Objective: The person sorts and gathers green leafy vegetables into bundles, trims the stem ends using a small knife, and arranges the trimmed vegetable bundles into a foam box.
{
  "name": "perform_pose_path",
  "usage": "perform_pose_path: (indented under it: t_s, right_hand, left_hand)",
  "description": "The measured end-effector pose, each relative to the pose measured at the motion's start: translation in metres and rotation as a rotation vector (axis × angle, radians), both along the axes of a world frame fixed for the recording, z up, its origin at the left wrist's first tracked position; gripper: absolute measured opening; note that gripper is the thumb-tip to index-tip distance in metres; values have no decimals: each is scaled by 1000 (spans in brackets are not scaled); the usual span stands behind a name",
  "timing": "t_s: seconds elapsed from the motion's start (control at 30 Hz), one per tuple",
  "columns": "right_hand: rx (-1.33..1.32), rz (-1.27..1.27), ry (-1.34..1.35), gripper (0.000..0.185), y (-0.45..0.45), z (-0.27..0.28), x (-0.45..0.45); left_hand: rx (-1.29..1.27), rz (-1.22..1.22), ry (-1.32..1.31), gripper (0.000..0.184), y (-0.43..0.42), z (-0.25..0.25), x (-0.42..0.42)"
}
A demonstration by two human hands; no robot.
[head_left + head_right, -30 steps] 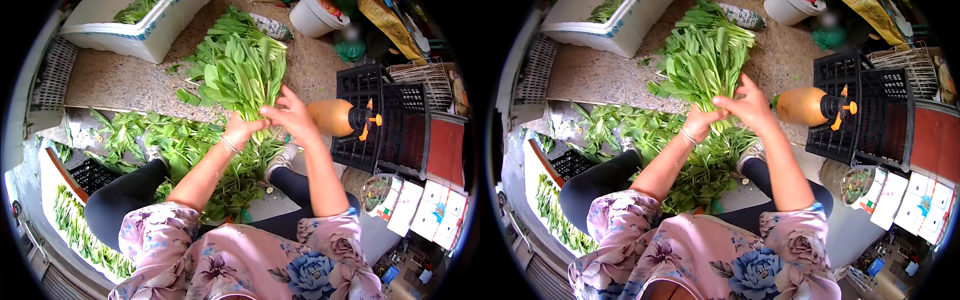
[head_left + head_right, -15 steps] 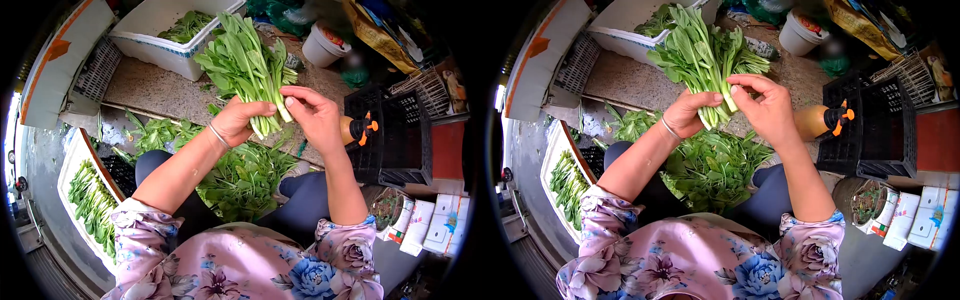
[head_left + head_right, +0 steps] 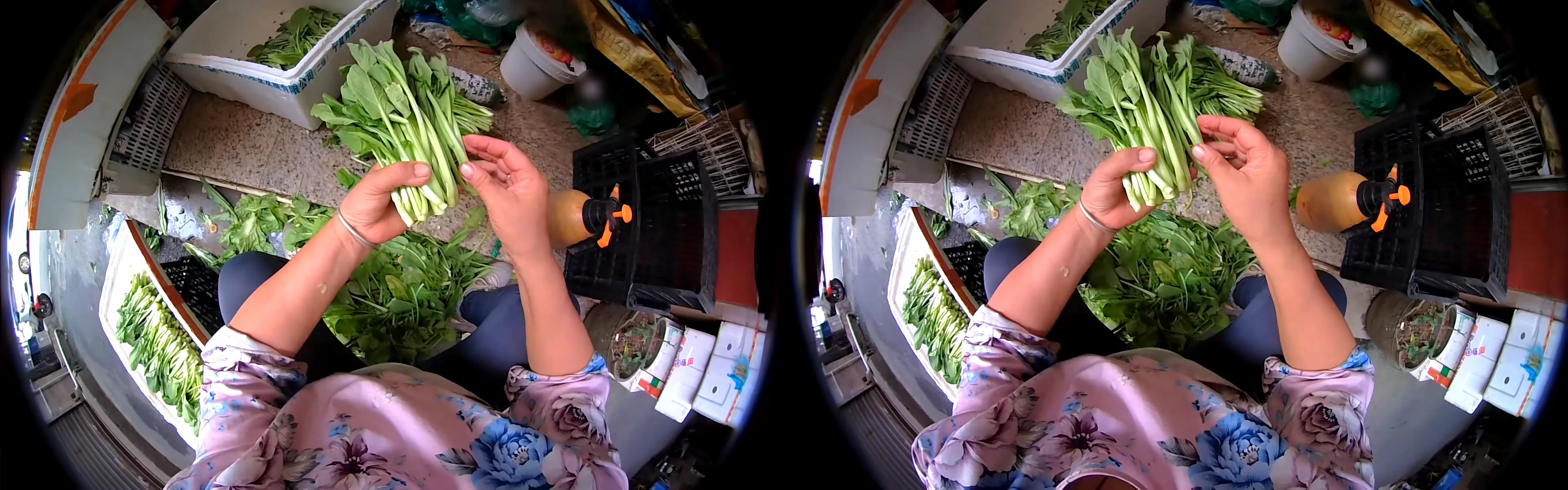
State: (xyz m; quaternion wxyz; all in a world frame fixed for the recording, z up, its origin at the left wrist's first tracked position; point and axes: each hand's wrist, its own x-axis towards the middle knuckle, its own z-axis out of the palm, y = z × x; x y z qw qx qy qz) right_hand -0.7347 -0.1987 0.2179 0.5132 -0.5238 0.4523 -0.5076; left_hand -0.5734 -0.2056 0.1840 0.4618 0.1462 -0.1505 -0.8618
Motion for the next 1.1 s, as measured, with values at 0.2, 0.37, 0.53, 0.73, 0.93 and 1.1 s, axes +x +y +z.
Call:
perform_pose_path:
  t_s: [0.2, 0.37, 0.53, 0.73, 0.93, 1.1]
  right_hand:
    - [-118, -31, 480, 19, -3, -5, -10]
    - [14, -198, 150, 12, -2, 12, -4]
    - [-143, -164, 308, 11, -8, 2, -2]
    - [33, -137, -45, 17, -5, 8, -4]
    - [-50, -76, -186, 16, 3, 21, -6]
    - [-116, 50, -241, 16, 13, 14, 0]
  left_hand:
    - [32, -67, -16, 41, -5, -9, -4]
    - [-126, -113, -217, 50, 1, 4, -12]
    - [-236, -117, -467, 48, 8, -2, -19]
    - [-151, -126, -179, 51, 8, 0, -18]
    - [-32, -38, 55, 51, -4, -13, -16]
    - [17, 55, 76, 49, -9, -15, -14]
